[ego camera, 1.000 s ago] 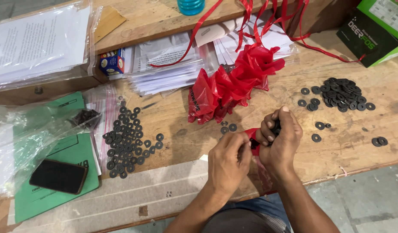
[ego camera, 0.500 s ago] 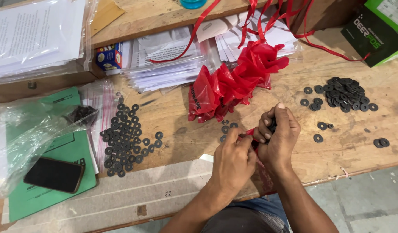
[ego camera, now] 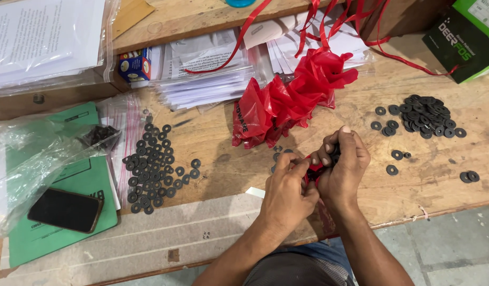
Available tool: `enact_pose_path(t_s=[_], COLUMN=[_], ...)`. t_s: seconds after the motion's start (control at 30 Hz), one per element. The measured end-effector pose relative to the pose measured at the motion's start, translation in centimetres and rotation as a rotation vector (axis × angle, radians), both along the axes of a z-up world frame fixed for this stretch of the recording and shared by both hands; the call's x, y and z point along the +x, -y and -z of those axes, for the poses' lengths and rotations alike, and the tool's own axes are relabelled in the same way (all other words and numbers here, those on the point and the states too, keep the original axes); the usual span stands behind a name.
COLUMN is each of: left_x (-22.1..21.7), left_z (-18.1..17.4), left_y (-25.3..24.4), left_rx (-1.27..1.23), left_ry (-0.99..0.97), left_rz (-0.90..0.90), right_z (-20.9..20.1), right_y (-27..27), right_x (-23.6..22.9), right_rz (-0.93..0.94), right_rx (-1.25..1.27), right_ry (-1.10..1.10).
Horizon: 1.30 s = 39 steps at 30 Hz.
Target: The person sorts through a pile of metal washers by hand, picks up several at a time, and places them into small red packets.
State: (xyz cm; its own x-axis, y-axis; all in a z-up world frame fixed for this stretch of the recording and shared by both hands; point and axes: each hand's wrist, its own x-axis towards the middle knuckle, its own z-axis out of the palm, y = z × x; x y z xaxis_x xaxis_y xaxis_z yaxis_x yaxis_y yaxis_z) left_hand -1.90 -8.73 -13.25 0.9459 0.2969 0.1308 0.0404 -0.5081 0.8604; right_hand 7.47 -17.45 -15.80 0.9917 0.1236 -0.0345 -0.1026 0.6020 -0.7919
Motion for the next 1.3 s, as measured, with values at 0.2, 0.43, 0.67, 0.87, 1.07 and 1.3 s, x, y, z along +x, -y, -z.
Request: enact_pose_path(t_s=[0.2, 0.43, 0.67, 0.87, 1.07, 1.3], left_x=[0.1, 0.1, 0.0, -0.2, -0.2, -0.3], left_z=[-0.2, -0.2, -0.7, -1.1, -1.2, 0.2], left_y=[-0.2, -0.4, -0.6, -0.9, -1.0, -1.4], left_rx=[-0.051, -0.047, -0.07, -0.052, -0.08, -0.003], left_ry=[-0.023, -0.041, -0.07, -0.062, -0.046, 0.047], left_rz=[0.003, -0.007, 0.0, 0.003, -0.016, -0.088], right_z=[-0.2, -0.3, -0.4, -0.4, -0.2, -1.3], right_y=[0.0, -0.1, -0.2, -0.2, 0.1, 1.8], right_x=[-0.1, -0.4, -0.8, -1.2, -1.4, -1.0], right_rz=[0.0, -0.009, -0.006, -0.009, -0.04, -0.03], right_rx=[-0.004, 0.004, -0.031, -0.078, -0.076, 0.052], right_ry=[0.001, 0.021, 0.049, 0.087, 0.107, 0.177])
